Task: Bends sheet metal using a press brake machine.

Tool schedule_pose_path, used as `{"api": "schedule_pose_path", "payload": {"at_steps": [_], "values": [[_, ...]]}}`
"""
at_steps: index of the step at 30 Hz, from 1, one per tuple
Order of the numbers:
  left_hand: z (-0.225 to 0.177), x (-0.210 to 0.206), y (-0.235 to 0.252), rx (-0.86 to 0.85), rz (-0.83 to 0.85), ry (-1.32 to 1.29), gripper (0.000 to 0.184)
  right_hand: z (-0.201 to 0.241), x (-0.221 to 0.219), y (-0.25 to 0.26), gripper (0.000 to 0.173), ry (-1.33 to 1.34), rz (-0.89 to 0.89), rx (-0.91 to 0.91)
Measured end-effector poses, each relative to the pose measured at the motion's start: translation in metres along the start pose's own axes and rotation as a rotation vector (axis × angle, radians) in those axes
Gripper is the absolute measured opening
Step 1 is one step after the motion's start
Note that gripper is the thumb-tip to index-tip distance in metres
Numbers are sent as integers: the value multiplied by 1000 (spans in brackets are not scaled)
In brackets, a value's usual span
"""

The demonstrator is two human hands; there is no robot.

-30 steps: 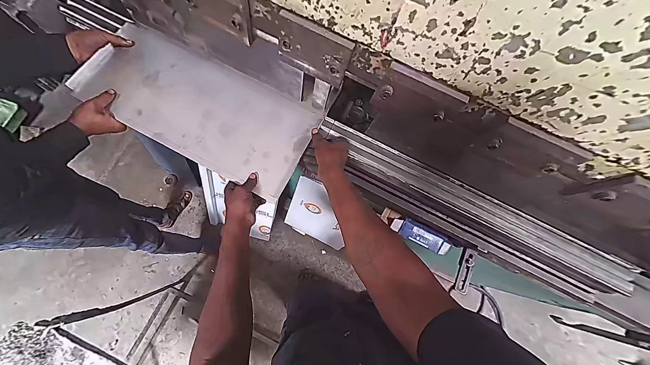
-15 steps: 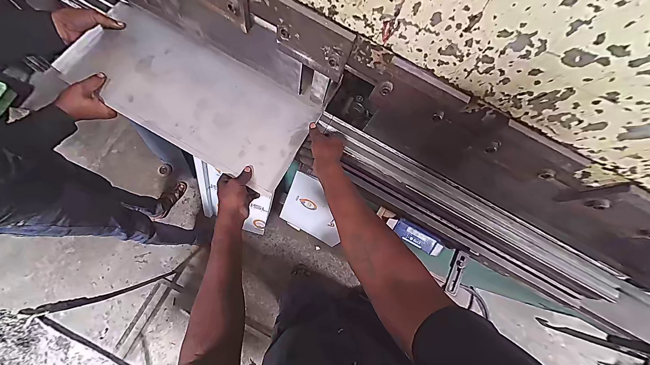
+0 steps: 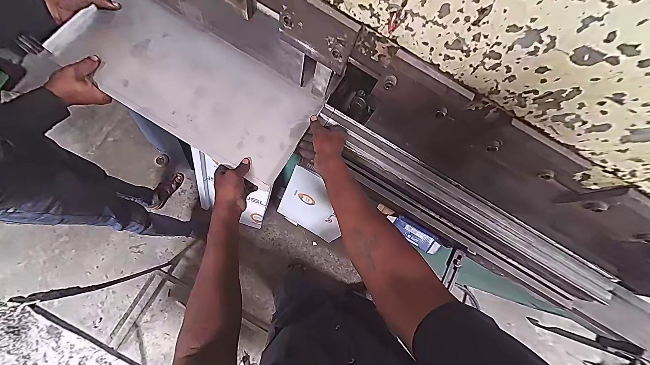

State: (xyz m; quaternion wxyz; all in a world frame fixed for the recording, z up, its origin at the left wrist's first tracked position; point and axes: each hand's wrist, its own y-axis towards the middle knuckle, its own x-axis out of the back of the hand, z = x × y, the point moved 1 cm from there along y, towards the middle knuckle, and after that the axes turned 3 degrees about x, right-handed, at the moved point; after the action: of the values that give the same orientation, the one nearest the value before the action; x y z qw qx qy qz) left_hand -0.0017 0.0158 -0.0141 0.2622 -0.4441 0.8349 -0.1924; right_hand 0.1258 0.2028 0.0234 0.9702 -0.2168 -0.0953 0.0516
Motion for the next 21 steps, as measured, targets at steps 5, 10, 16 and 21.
{"api": "schedule_pose_path", "payload": {"at_steps": [5,10,16,21], "values": [[-2,-2,-1,11,-18,-2,39,8,1,-7,51,43,31,-8],[-6,-3,-6,28,-8,-1,40,10,1,-9,54,55,18,12],[-5,-3,-5,9,9,-13,33,10,0,-9,57,94,23,14],[-3,-2,-6,-9,38,-48,33,12,3,-15,56,72,33,35]]}}
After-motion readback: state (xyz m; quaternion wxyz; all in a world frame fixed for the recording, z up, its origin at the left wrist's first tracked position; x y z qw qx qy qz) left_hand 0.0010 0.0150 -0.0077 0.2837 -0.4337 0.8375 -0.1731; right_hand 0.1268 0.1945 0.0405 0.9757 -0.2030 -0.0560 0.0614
